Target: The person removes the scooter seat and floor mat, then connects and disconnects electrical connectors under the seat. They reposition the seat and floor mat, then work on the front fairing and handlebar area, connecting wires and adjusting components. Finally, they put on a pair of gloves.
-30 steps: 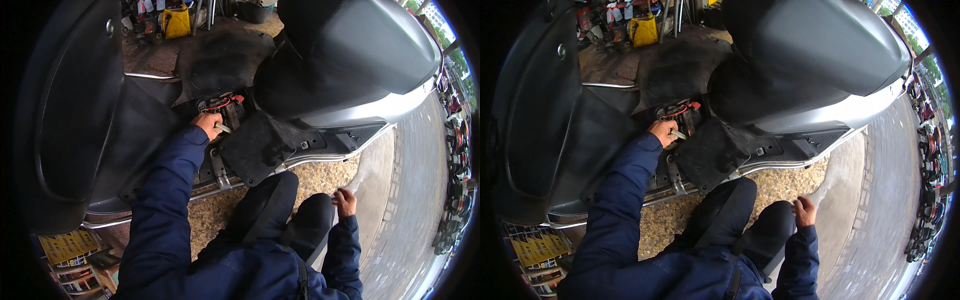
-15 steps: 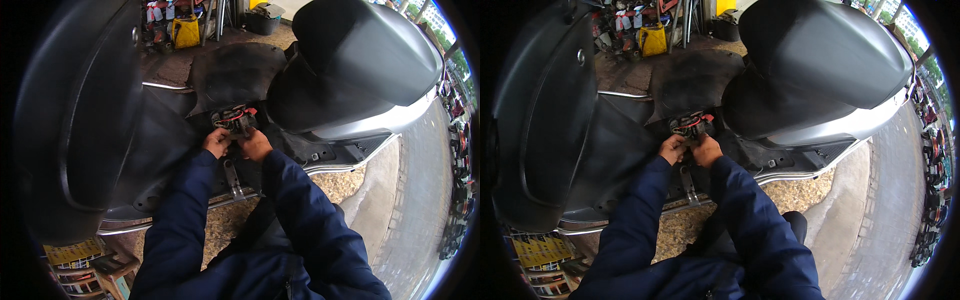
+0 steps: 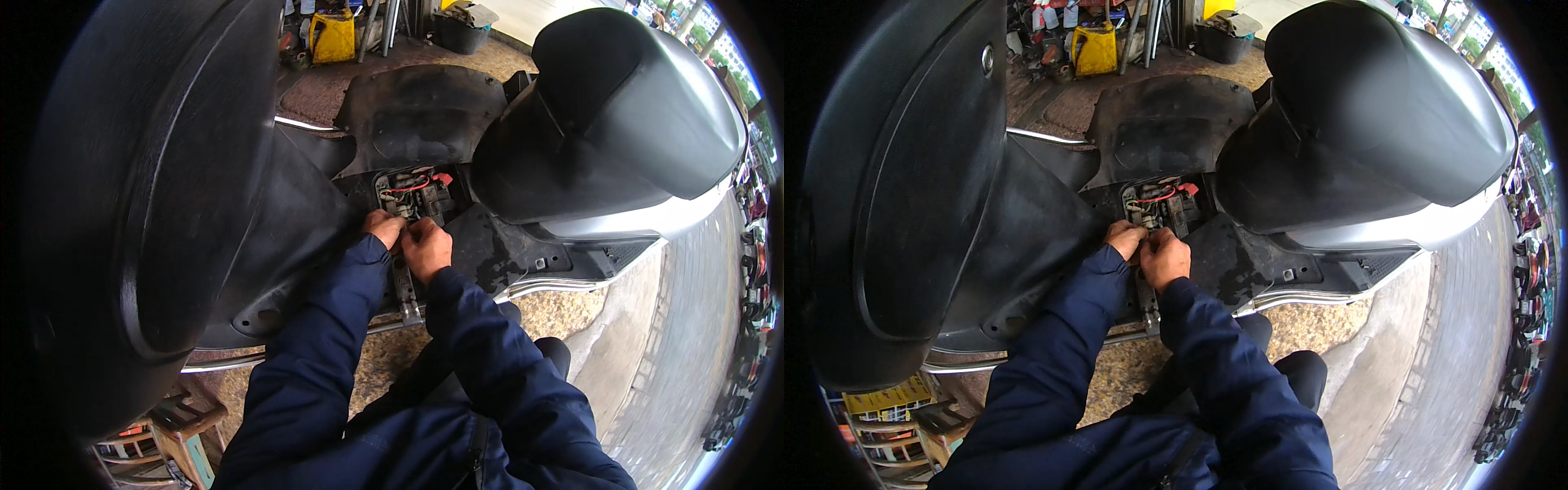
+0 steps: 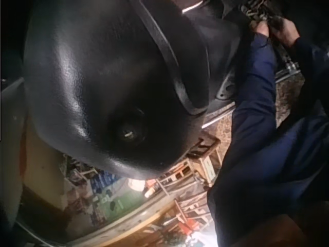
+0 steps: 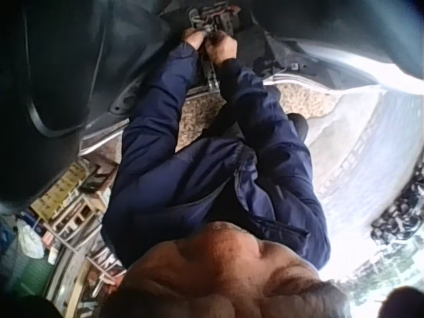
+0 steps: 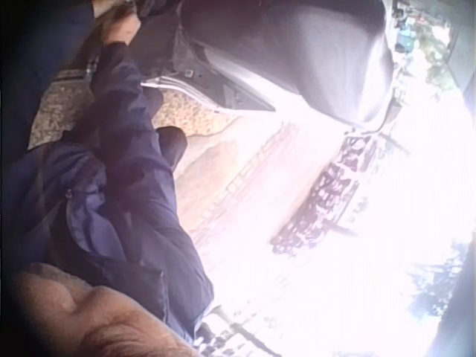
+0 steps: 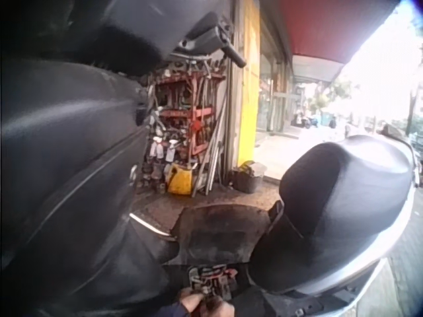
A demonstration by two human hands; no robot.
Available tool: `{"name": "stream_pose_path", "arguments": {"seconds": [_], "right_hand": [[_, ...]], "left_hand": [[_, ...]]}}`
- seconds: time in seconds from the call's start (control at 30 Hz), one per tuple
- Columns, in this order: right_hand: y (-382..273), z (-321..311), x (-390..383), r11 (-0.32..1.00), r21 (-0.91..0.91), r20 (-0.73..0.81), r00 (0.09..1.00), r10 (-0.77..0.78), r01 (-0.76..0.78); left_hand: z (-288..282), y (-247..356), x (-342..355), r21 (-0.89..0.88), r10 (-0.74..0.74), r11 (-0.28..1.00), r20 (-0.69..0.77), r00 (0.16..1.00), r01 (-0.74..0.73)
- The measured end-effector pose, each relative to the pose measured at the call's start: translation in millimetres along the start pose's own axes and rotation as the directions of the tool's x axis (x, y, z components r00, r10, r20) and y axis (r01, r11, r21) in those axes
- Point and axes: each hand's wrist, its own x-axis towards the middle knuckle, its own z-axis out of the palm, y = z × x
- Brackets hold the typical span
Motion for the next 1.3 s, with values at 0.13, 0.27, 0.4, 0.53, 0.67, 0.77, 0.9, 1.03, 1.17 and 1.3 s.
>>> {"name": "stream_pose_path", "arguments": {"seconds": [0.13,0.27,0.4,0.53,0.67,0.77,0.9,1.03,1.17,1.3], "right_hand": [[7.9,7.2,5.3,0.998,-0.058,-0.080,0.997,-0.018,0.014],[14.1,11.3,9.4,0.964,0.194,-0.045,0.980,0.194,-0.182],[10.9,2.4,5.9,0.727,0.517,0.209,0.891,0.404,-0.451],[4.9,-8.2,3.8,0.626,0.547,0.344,0.831,0.436,-0.555],[0.7,-12.9,6.1,0.586,0.539,0.401,0.796,0.454,-0.606],[-1.2,-14.9,7.3,0.585,0.516,0.426,0.780,0.459,-0.626],[-1.1,-16.7,7.1,0.613,0.475,0.433,0.774,0.461,-0.631],[1.1,-14.5,5.3,0.638,0.452,0.440,0.778,0.448,-0.623],[0.6,-8.0,-0.7,0.726,0.389,0.424,0.810,0.406,-0.568],[-2.0,-2.5,-5.6,0.812,0.310,0.359,0.852,0.381,-0.494]], "left_hand": [[-0.9,-6.7,11.7,0.167,0.076,0.983,0.012,0.997,-0.077],[2.3,-10.1,12.2,-0.144,0.031,0.989,0.021,0.999,-0.027],[0.2,-5.7,1.4,-0.056,0.085,0.995,0.035,0.996,-0.083],[1.0,0.2,-14.7,-0.086,0.121,0.989,0.017,0.992,-0.119],[0.1,7.6,-21.4,-0.018,0.162,0.987,0.014,0.987,-0.162],[0.6,9.1,-23.9,-0.017,0.177,0.984,0.012,0.984,-0.177],[2.1,6.5,-21.7,-0.013,0.224,0.975,-0.010,0.975,-0.224],[-1.0,5.6,-12.2,0.039,0.322,0.946,0.042,0.946,-0.323],[-5.5,9.3,-8.8,0.066,0.360,0.928,0.089,0.929,-0.366],[-12.4,16.2,-12.1,0.068,0.292,0.950,0.144,0.945,-0.304]]}}
